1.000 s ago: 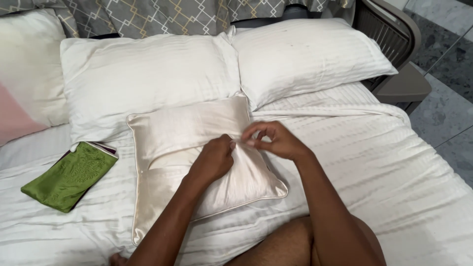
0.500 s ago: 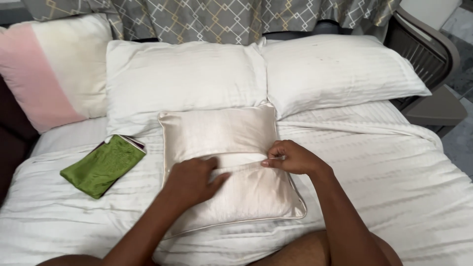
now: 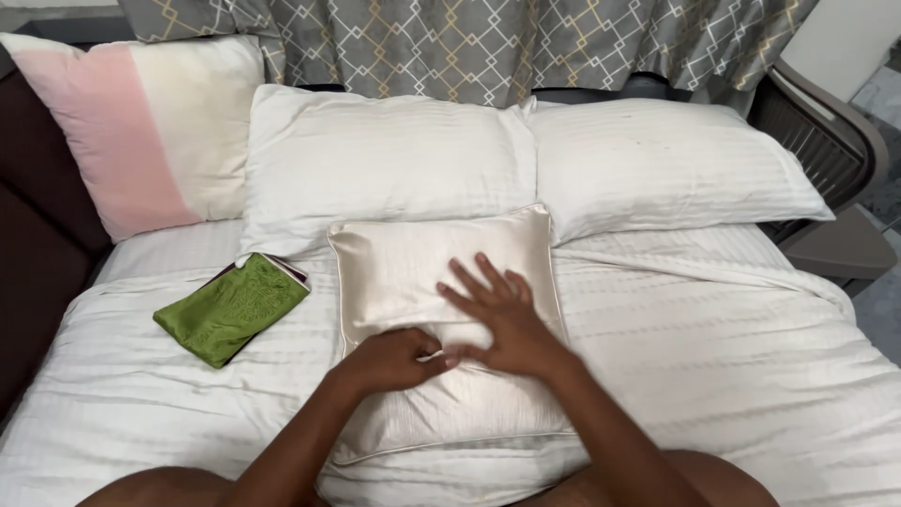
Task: The person sits on a bed and puts a beige pillowcase onto a white pillow by hand, smoothing the fabric and tucking the corners. They then place a purple and green pillow on the bed and proceed to put a beige pillowcase onto a pink and white pillow.
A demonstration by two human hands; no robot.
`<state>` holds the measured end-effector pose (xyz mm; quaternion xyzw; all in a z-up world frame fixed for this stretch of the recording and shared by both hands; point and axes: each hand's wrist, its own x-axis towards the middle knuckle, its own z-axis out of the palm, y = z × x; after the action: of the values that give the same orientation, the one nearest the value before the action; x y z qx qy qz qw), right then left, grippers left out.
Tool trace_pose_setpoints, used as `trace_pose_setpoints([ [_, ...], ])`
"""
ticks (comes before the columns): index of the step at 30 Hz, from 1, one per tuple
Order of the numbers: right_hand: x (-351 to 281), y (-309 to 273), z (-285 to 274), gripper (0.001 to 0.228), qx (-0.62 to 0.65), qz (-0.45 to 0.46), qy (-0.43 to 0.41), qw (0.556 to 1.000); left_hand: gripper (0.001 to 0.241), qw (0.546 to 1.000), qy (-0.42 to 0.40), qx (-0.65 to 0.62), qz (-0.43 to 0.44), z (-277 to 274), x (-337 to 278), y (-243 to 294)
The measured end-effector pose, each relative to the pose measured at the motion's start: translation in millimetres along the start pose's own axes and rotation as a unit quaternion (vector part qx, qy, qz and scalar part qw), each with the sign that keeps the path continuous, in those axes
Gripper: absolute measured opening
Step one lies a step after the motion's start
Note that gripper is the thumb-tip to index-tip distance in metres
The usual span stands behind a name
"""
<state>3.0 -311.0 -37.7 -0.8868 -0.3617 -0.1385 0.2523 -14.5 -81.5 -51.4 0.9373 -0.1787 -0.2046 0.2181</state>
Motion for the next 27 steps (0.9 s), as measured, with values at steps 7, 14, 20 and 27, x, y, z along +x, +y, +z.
trace_pose_setpoints([
  [7,-2.1,14.9,11.0,0.065,-0.012,0.032,-0.033,0.999,0.036,0.995,0.062,-0.02,0.082,-47.6,-39.6,25.2],
  [14,0.5,26.3,15.1,0.048,0.029,0.078,-0.013,0.996,0.032,0.918,0.305,0.109,0.23,-34.9,-21.9,17.9],
  [20,-1.0,39.4,15.1,0.039,0.071,0.09,-0.073,0.991,0.035,0.889,0.392,0.048,0.231,-14.9,8.7,0.2],
  [27,5.1,20.2,-10.4,0.035,0.064,0.094,-0.091,0.989,0.036,0.946,0.308,-0.032,0.095,-24.0,13.5,-5.1],
])
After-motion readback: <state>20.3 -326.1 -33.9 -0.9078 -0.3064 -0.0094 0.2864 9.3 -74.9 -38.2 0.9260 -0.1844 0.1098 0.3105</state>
